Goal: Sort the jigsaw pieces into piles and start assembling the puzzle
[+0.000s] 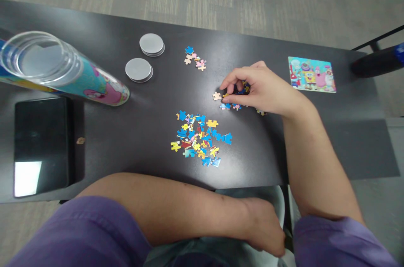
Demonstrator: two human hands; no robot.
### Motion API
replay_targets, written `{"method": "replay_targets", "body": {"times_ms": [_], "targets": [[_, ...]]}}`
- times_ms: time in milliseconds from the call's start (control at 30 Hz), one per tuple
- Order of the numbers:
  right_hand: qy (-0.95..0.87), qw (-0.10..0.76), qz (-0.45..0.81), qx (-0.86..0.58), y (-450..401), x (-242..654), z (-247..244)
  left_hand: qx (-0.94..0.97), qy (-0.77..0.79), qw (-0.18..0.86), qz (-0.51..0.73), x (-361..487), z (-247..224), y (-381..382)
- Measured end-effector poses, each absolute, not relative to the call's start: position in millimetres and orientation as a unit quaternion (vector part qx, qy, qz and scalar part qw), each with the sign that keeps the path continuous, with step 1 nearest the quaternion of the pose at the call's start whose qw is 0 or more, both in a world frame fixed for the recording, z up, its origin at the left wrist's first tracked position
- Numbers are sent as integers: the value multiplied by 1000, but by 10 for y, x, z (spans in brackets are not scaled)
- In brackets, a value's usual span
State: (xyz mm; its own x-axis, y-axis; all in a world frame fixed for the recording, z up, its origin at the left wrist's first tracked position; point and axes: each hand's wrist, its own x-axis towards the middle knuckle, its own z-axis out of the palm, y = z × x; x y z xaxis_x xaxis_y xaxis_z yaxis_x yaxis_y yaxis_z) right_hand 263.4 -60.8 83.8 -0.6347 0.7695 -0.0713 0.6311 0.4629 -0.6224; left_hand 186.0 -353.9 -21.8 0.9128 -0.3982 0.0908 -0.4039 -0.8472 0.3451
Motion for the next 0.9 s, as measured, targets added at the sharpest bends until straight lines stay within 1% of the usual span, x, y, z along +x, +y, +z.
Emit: {"method": "replay_targets", "body": {"times_ms": [67, 267, 700, 900], "targets": [[-847, 93, 320, -415, -604, 2650, 865, 959, -210, 189, 3, 1849, -207, -3531], [-870, 110, 257, -405, -633, 2585, 799, 958, -209, 198, 4, 1848, -243, -3570], [-871, 149, 315, -346, -669, 2420, 661, 952, -225, 202, -35, 1886, -224, -3582], [-890, 173, 300, -297, -750, 2340, 661, 954, -223, 200, -28, 1883, -220, -3591]]}}
